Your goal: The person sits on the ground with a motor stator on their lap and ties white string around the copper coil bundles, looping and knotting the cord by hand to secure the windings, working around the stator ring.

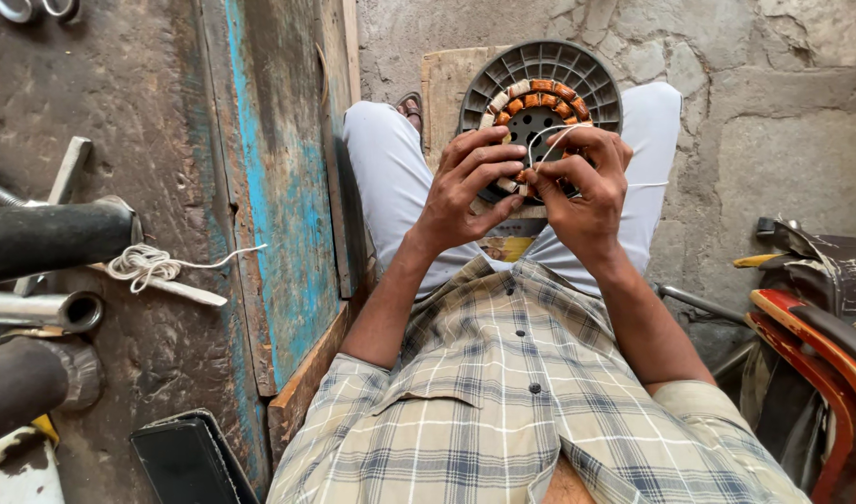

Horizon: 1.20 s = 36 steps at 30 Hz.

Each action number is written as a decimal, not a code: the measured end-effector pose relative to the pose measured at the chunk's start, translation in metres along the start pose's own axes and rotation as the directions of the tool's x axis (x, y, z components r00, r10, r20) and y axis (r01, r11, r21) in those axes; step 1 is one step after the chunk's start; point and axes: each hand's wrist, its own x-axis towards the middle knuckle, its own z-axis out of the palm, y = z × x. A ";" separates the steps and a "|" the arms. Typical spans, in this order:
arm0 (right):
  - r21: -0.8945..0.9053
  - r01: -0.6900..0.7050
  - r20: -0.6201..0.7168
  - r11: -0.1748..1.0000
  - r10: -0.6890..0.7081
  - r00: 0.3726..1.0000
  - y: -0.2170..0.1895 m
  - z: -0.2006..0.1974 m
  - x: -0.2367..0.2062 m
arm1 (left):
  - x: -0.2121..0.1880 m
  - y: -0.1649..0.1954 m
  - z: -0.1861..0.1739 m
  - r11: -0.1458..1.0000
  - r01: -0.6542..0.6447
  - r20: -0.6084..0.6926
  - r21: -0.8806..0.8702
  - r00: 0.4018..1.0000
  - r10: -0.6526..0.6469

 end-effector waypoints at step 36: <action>0.138 -0.464 0.669 0.875 0.263 0.695 0.089 -0.047 -0.096 | -0.002 -0.003 0.016 0.980 -0.076 -0.078 0.182 0.993 0.092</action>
